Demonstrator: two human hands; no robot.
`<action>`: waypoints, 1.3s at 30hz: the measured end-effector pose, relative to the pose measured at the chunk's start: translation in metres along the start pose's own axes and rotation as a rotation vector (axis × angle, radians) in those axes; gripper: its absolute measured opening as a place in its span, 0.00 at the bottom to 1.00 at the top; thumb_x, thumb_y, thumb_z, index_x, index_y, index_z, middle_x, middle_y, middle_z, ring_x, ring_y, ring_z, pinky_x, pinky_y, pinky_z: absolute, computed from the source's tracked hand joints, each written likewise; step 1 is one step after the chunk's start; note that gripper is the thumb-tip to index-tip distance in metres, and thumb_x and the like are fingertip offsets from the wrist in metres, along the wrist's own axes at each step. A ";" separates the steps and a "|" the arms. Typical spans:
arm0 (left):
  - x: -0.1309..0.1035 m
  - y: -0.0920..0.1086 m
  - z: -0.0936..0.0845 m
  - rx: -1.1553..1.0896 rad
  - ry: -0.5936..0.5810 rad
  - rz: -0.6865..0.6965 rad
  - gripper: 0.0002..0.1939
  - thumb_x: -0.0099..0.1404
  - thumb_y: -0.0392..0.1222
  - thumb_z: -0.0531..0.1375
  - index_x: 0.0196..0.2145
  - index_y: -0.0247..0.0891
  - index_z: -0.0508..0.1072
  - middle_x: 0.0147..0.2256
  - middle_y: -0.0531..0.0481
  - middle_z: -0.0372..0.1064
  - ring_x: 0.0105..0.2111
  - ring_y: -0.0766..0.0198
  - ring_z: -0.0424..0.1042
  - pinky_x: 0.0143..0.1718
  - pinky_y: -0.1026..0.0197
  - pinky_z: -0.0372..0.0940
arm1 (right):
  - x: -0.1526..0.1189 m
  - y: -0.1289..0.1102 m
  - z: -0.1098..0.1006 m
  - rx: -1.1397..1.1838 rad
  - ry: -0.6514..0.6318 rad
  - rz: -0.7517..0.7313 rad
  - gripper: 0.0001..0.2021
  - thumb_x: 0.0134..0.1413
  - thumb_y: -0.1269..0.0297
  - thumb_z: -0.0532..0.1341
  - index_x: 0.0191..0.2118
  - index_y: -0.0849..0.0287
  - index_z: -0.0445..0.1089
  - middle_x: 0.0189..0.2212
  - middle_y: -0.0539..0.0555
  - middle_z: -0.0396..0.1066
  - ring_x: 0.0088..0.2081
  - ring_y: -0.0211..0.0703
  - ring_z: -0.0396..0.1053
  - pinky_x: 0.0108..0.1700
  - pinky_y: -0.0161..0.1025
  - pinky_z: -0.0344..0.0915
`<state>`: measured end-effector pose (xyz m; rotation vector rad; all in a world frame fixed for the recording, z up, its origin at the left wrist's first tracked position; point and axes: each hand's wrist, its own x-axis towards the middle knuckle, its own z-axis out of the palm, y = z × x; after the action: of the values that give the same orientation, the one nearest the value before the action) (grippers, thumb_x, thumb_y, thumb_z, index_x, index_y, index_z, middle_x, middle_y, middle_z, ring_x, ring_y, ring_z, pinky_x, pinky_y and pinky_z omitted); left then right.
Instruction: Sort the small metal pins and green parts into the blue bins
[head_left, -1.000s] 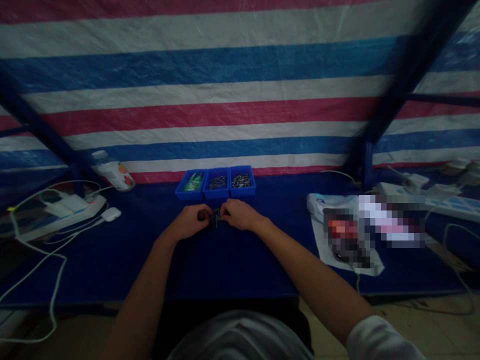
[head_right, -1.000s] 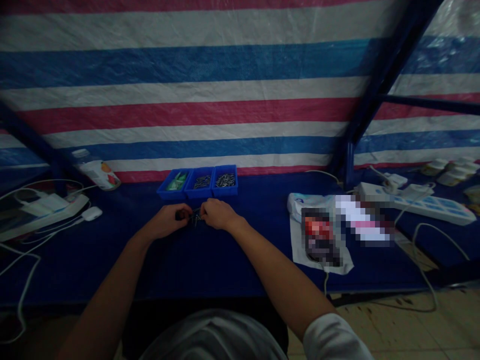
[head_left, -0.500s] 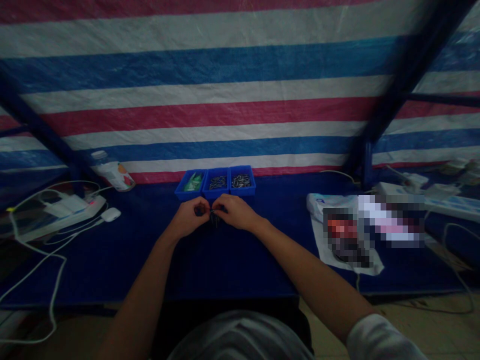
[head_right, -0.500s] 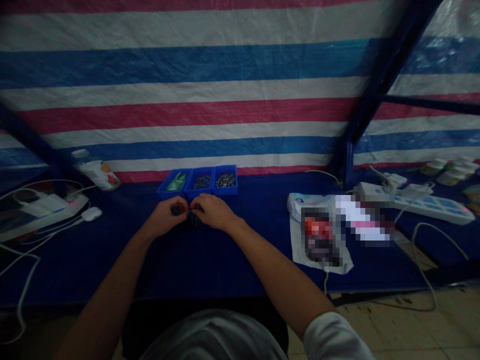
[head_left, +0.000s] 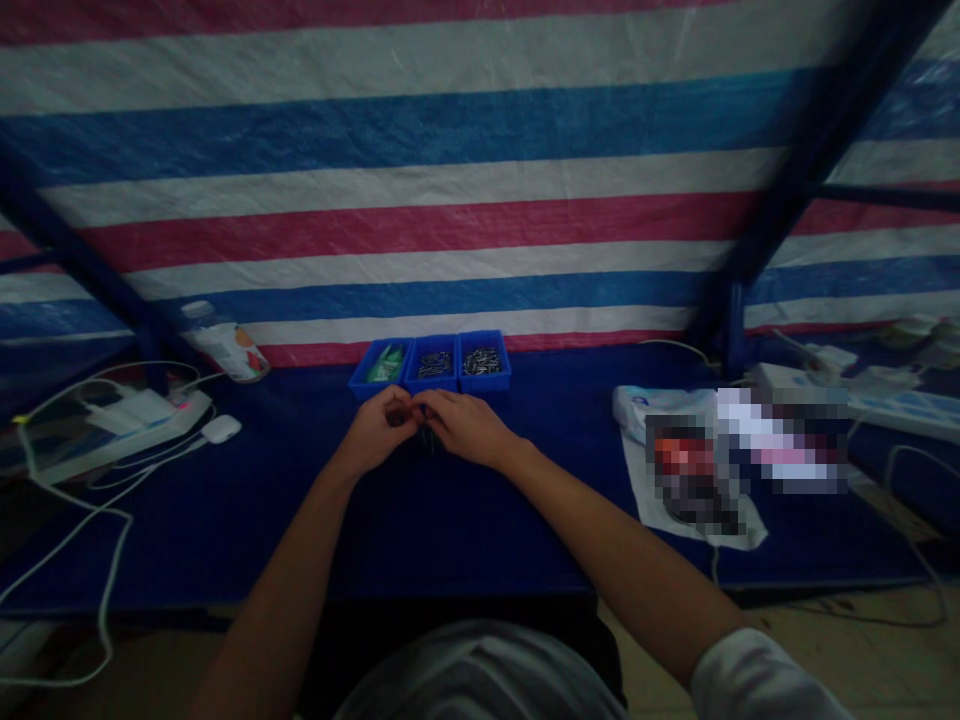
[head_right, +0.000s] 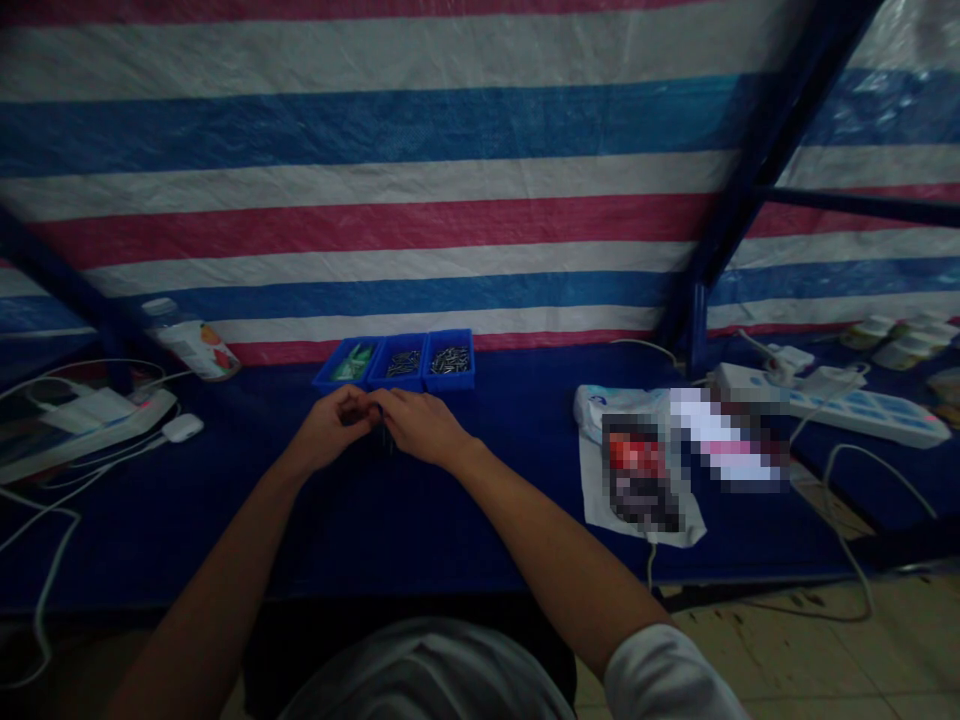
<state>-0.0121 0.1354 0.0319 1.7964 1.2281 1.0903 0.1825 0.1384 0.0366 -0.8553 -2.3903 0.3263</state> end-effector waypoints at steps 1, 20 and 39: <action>0.000 0.000 0.000 0.010 0.025 0.010 0.10 0.55 0.42 0.64 0.33 0.39 0.67 0.31 0.53 0.72 0.30 0.65 0.71 0.35 0.60 0.64 | 0.000 0.001 0.000 0.005 0.016 0.013 0.17 0.64 0.72 0.53 0.57 0.55 0.63 0.48 0.56 0.71 0.47 0.44 0.70 0.48 0.42 0.65; 0.004 -0.008 -0.010 0.261 0.295 0.032 0.10 0.60 0.46 0.60 0.36 0.38 0.73 0.31 0.50 0.73 0.32 0.62 0.72 0.37 0.59 0.64 | 0.015 0.020 -0.007 0.927 0.092 0.770 0.16 0.59 0.61 0.61 0.22 0.60 0.66 0.17 0.46 0.64 0.19 0.31 0.59 0.24 0.32 0.55; 0.003 -0.013 -0.002 0.607 -0.022 0.104 0.13 0.64 0.44 0.58 0.43 0.40 0.78 0.41 0.45 0.74 0.40 0.55 0.72 0.46 0.52 0.65 | 0.000 0.024 0.010 -0.064 -0.102 0.208 0.17 0.62 0.66 0.57 0.54 0.60 0.72 0.47 0.62 0.71 0.49 0.47 0.68 0.55 0.46 0.61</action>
<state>-0.0179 0.1422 0.0218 2.3324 1.5817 0.7923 0.1884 0.1562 0.0186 -1.1464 -2.4198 0.3842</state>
